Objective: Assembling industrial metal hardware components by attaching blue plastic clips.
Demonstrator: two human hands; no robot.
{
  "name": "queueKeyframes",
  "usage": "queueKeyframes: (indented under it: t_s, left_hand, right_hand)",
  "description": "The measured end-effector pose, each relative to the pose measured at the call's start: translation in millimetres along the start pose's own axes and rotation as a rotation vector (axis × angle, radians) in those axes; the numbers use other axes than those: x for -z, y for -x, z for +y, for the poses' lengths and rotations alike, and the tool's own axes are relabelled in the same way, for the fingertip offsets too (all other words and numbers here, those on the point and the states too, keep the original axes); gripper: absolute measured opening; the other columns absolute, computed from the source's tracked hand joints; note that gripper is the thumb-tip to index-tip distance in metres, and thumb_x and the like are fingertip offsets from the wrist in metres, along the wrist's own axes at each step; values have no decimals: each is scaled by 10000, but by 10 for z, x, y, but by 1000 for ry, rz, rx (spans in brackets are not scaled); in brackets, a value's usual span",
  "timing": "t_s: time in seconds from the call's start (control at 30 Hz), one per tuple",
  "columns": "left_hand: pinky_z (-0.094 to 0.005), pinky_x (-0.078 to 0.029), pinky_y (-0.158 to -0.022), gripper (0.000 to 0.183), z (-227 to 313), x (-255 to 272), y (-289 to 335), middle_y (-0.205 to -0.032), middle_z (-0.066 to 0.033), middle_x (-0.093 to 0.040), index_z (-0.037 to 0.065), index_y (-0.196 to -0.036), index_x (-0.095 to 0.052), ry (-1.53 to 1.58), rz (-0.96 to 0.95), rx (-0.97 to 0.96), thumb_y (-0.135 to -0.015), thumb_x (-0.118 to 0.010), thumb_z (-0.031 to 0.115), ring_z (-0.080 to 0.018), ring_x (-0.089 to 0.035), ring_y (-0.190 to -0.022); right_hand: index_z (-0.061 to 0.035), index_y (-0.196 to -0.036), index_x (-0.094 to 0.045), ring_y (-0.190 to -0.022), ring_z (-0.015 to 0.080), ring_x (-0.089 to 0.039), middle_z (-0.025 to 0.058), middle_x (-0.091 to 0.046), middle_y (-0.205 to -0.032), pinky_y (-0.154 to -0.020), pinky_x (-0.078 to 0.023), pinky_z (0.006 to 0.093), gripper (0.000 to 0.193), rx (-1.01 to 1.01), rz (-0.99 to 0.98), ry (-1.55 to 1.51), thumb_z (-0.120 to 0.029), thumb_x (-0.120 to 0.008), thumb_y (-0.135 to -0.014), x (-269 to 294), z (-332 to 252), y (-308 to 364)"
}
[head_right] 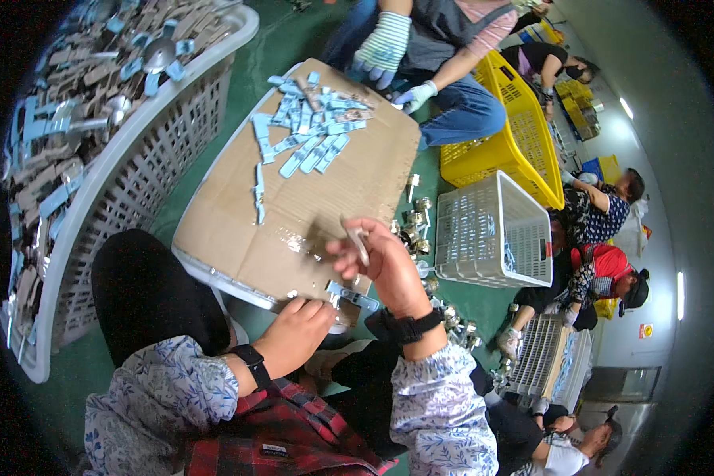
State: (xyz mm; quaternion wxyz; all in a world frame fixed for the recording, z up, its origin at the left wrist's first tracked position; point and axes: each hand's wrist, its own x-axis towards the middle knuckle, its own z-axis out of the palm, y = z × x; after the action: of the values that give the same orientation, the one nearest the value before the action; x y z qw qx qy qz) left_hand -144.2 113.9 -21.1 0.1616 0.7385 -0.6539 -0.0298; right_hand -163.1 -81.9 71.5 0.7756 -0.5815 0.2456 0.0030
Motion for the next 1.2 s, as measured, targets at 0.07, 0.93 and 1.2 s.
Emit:
queueKeyframes:
  t_s: [0.07,0.93,1.2]
  left_hand:
    - [-331,-397,-938,317,-1,-11,-46,-1091,-41,-583,52,-1127,-645,0,45,-9,-864,-521,177,-177,-523,-1075]
    - [-378,-392,-1026,441,-31,40,-57,-1228,-93,-561,-4,-1257,-574,84,20,-27,-852,-521,163,-236,-517,-1160]
    - [-376,-389,-1030,443,-26,44,-70,-1234,-94,-561,-5,-1257,-582,69,9,-34,-852,-523,163,-234,-515,-1162]
  right_hand:
    - [-71,-1211,-521,-794,163,-666,109,-688,-985,-651,-504,268,277,34,6,102,-276,-460,-1034,217,79,180]
    - [-88,-918,-684,-872,318,-578,87,-586,-849,-776,-461,423,222,466,347,1366,-102,-753,-707,430,638,172]
    - [-86,-885,-685,-869,315,-582,84,-585,-846,-757,-466,424,208,473,357,1382,-91,-755,-689,428,638,163]
